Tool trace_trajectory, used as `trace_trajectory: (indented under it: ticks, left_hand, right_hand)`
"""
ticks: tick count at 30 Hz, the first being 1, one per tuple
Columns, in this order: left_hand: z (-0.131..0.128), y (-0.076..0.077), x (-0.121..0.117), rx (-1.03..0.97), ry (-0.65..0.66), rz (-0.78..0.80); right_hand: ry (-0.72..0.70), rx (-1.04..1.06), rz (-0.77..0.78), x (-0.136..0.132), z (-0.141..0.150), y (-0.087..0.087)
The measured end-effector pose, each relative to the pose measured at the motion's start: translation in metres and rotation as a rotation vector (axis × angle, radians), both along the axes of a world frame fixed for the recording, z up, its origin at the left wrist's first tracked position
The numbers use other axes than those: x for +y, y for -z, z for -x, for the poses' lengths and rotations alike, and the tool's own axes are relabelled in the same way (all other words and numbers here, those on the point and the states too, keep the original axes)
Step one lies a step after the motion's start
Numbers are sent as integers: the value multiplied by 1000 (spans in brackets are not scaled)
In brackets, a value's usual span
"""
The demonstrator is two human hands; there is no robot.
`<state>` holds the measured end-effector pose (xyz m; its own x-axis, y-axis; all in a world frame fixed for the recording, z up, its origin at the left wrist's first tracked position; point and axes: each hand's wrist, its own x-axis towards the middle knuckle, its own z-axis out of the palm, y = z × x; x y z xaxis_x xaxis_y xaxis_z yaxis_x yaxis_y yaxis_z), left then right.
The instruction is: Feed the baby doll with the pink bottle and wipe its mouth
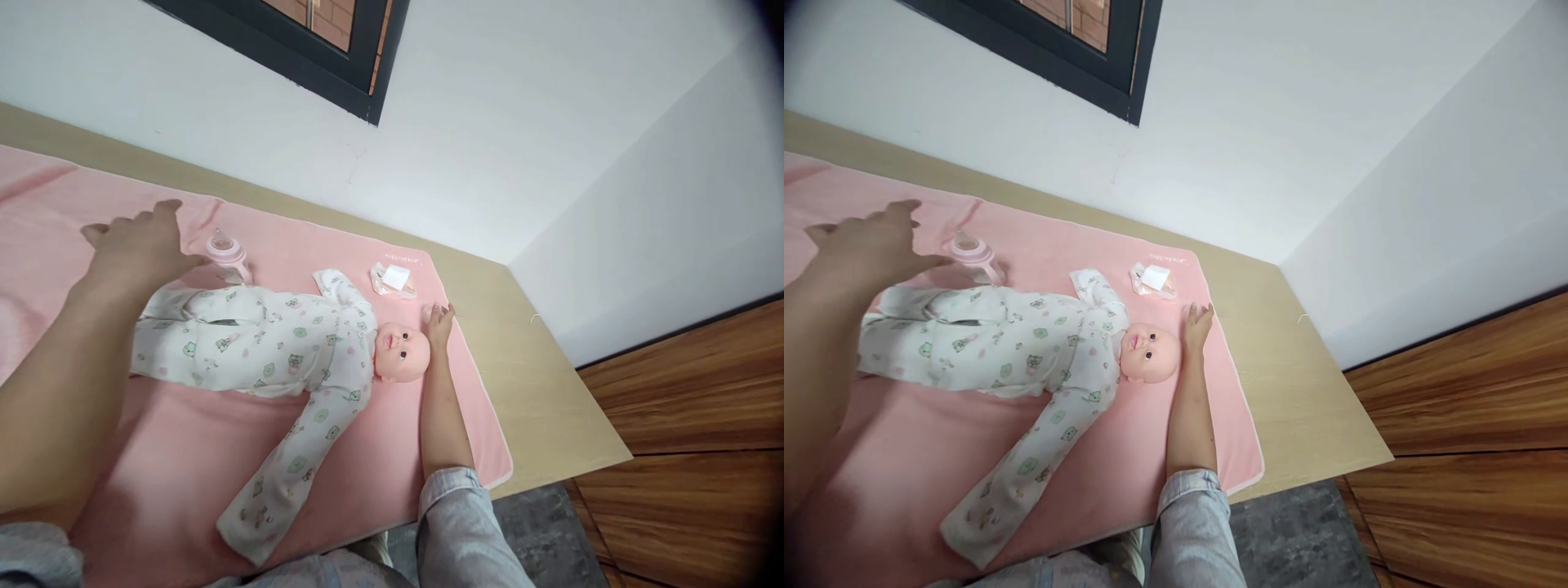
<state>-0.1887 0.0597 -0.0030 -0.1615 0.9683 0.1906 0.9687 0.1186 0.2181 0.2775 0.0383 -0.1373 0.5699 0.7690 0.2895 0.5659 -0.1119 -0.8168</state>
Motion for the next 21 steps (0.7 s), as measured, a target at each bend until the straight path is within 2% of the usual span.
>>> trace_trajectory:
  ticks: [1,3,5,7,10,14,15,21]
  left_hand:
    - [-5,-4,-3,14,-41,-80]
    - [-20,-10,-10,11,27,-272]
    - [-42,-14,-17,-33,212,-427]
    - [-71,-17,-24,-100,402,-487]
    - [-122,-18,-27,-244,583,-363]
    - [-185,-15,-17,-211,743,-87]
    - [-198,-13,-13,-173,780,1]
    - [-260,-3,2,-77,955,291]
  right_hand:
    - [33,1,-34,0,1,-1]
    - [79,-19,-115,-1,3,-3]
    - [108,-50,-196,-1,4,-4]
    - [121,-79,-289,-1,5,-4]
    - [104,-126,-401,0,6,-3]
    - [41,-148,-452,0,10,-3]
    - [19,-141,-453,1,12,-3]
    - [-117,-88,-351,7,18,0]
